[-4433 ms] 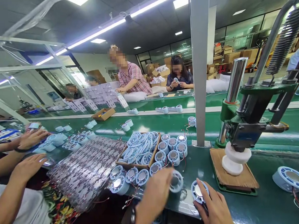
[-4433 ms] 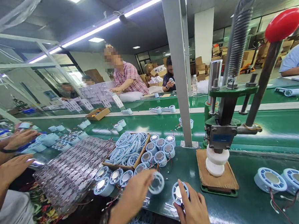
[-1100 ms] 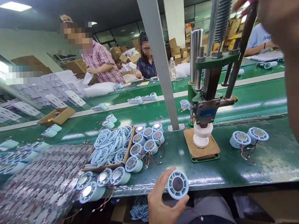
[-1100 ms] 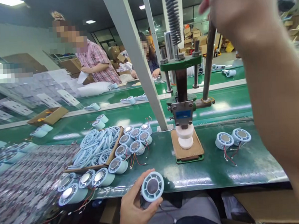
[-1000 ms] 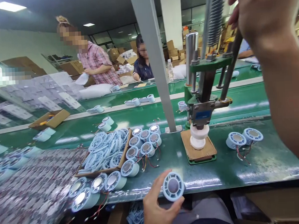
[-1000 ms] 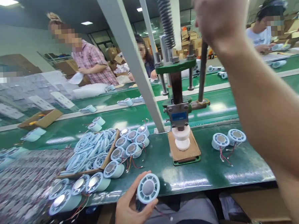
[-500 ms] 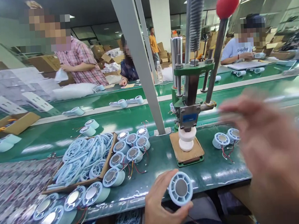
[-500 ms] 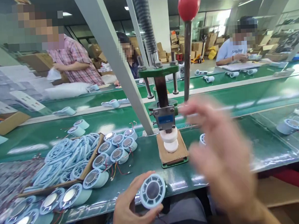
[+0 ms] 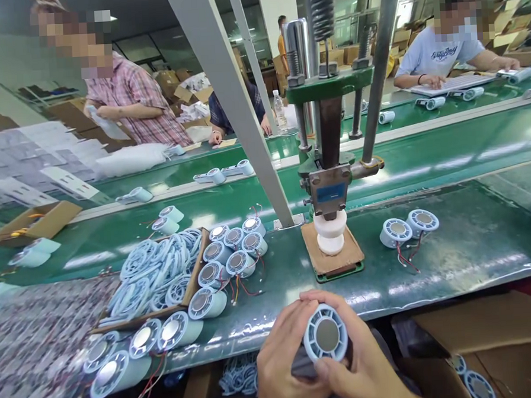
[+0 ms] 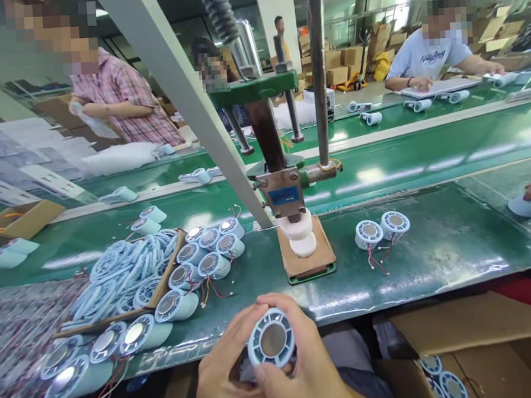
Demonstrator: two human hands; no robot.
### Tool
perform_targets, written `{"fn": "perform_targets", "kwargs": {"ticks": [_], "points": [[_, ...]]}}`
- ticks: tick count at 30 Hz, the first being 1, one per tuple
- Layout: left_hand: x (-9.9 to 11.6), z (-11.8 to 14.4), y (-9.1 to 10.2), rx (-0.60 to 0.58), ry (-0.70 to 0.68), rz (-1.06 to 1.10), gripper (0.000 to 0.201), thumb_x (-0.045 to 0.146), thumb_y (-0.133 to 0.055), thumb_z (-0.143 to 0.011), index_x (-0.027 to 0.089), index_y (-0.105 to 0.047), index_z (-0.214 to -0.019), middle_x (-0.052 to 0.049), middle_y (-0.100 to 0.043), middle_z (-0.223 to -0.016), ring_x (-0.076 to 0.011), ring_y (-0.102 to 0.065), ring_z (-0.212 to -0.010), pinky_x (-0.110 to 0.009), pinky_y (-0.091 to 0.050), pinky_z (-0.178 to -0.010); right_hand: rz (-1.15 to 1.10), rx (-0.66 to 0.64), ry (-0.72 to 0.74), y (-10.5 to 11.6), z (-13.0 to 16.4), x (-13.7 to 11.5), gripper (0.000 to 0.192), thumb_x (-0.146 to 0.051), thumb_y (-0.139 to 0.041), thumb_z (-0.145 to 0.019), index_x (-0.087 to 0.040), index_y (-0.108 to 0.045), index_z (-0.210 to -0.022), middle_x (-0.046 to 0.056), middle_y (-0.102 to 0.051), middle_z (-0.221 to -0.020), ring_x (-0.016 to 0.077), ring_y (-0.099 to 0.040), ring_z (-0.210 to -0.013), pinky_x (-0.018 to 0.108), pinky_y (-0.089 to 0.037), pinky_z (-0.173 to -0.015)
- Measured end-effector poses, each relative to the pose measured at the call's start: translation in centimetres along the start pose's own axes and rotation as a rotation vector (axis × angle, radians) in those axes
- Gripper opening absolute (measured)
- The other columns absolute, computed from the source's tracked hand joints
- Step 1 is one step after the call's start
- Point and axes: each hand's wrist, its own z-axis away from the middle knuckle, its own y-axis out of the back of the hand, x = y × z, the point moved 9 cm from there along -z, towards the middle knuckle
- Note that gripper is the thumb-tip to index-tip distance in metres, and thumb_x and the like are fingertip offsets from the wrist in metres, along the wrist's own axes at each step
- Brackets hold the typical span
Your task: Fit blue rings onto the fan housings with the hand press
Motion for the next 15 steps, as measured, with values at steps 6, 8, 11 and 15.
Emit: {"fn": "perform_targets", "kwargs": {"ticks": [6,8,11,15], "points": [[0.1,0.3,-0.3,0.028,-0.028,-0.075,0.049,0.017,-0.07,-0.082,0.02,-0.06,-0.13,-0.011,-0.075,-0.116,-0.0262,-0.073,-0.105,-0.036,-0.06,-0.095,0.017,0.118,0.003,0.5,-0.1,0.8,0.047,-0.053,-0.059,-0.091,-0.019,-0.059,-0.123,0.01,-0.069,-0.118,0.0199,-0.07,-0.106,0.026,-0.057,-0.093],[-0.3,0.1,-0.4,0.004,0.009,-0.067,0.048,0.023,-0.075,-0.081,0.02,-0.063,-0.126,-0.011,-0.076,-0.115,-0.0265,-0.074,-0.104,-0.035,-0.061,-0.093,-0.011,0.073,-0.06,0.3,0.0,1.4,0.047,-0.054,-0.045,-0.099,-0.02,-0.058,-0.129,0.01,-0.068,-0.121,0.0189,-0.069,-0.108,0.027,-0.056,-0.095],[-0.7,-0.1,-0.1,-0.008,0.045,-0.065,0.049,0.028,-0.079,-0.079,0.02,-0.064,-0.125,-0.01,-0.076,-0.115,-0.0268,-0.074,-0.103,-0.035,-0.061,-0.093,-0.028,0.039,-0.136,0.3,0.3,2.3,0.045,-0.049,-0.038,-0.103,-0.023,-0.056,-0.135,0.009,-0.066,-0.128,0.0181,-0.066,-0.115,0.028,-0.053,-0.101],[-0.7,0.0,0.0,-0.015,0.047,-0.058,0.052,0.028,-0.079,-0.079,0.02,-0.063,-0.127,-0.01,-0.076,-0.116,-0.0266,-0.074,-0.104,-0.035,-0.061,-0.094,-0.074,0.03,-0.179,0.2,0.8,3.2,0.045,-0.049,-0.04,-0.102,-0.025,-0.054,-0.138,0.007,-0.062,-0.136,0.0183,-0.062,-0.122,0.027,-0.05,-0.106]]}}
